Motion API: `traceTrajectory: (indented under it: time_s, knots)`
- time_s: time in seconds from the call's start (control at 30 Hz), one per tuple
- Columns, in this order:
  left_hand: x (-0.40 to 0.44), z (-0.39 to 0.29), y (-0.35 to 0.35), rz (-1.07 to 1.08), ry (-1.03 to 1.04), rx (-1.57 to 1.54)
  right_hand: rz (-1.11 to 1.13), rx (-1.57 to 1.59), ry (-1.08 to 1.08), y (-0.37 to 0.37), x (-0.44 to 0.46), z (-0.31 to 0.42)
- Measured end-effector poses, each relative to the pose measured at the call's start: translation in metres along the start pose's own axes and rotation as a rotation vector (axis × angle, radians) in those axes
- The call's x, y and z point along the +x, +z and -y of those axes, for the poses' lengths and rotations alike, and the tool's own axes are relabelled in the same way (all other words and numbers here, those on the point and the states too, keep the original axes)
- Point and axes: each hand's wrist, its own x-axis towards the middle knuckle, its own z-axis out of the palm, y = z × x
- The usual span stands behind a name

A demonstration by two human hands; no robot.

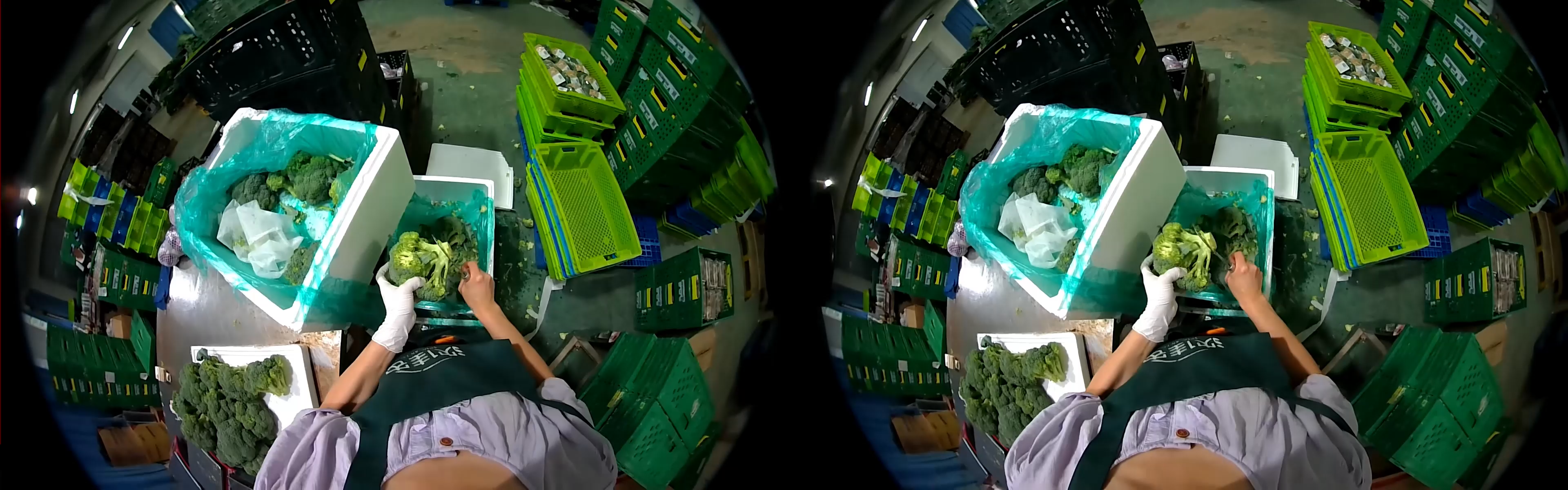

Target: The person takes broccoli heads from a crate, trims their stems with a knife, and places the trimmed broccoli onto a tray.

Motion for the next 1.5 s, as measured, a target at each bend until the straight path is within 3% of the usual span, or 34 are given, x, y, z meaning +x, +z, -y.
traceTrajectory:
  time_s: [0.07, 0.1, 0.13, 0.17, 0.23, 0.3, 0.4, 0.5, 0.53, 0.6, 0.63, 0.73, 0.9, 0.97, 1.03, 1.33, 1.43, 1.5]
  knots:
    - [0.008, 0.030, -0.015, -0.048, 0.086, 0.069, 0.080, -0.003, 0.082, 0.009, -0.017, -0.008]
    - [0.006, 0.034, -0.016, -0.063, 0.101, 0.072, 0.228, -0.132, 0.287, 0.018, -0.023, -0.022]
    - [0.000, 0.022, -0.013, -0.042, 0.290, 0.189, 0.524, -0.219, 0.358, 0.053, -0.051, -0.101]
    - [-0.009, -0.001, -0.009, -0.023, 0.483, 0.311, 0.669, -0.232, 0.462, 0.030, -0.075, -0.118]
    - [-0.015, -0.046, 0.005, 0.033, 0.678, 0.413, 0.718, -0.307, 0.624, -0.002, -0.087, -0.112]
    - [-0.007, -0.055, 0.002, 0.075, 0.665, 0.327, 0.590, -0.259, 0.738, -0.021, -0.086, -0.105]
    - [0.007, -0.056, -0.003, 0.178, 0.667, 0.271, 0.344, -0.171, 0.435, -0.028, -0.063, -0.104]
    - [0.013, -0.054, -0.009, 0.223, 0.604, 0.239, 0.116, 0.082, 0.085, -0.090, -0.017, -0.013]
    - [0.011, -0.061, -0.010, 0.317, 0.525, 0.220, 0.111, 0.083, 0.089, -0.102, -0.008, 0.006]
    - [0.011, -0.065, -0.014, 0.480, 0.347, 0.156, 0.008, 0.079, -0.231, -0.119, 0.000, 0.031]
    - [0.022, -0.057, -0.021, 0.557, 0.294, 0.107, 0.007, 0.078, -0.229, -0.127, 0.005, 0.040]
    - [0.029, -0.049, -0.027, 0.631, 0.227, 0.153, -0.096, -0.067, -0.509, -0.137, 0.018, 0.049]
    - [0.017, -0.045, -0.025, 0.610, 0.051, 0.115, -0.064, -0.115, -0.553, -0.141, 0.028, 0.048]
    - [0.014, -0.045, -0.023, 0.545, 0.100, 0.169, -0.018, -0.134, -0.558, -0.142, 0.027, 0.046]
    - [0.012, -0.048, -0.020, 0.478, 0.289, 0.249, 0.010, -0.139, -0.554, -0.140, 0.024, 0.042]
    - [0.013, -0.051, -0.019, 0.422, 0.352, 0.279, 0.112, -0.262, -0.443, -0.120, 0.020, 0.020]
    - [0.013, -0.041, -0.018, 0.346, 0.314, 0.297, 0.134, -0.307, -0.356, -0.097, 0.017, 0.007]
    - [0.012, -0.035, -0.016, 0.185, 0.323, 0.494, 0.164, -0.328, -0.301, -0.075, 0.016, -0.012]
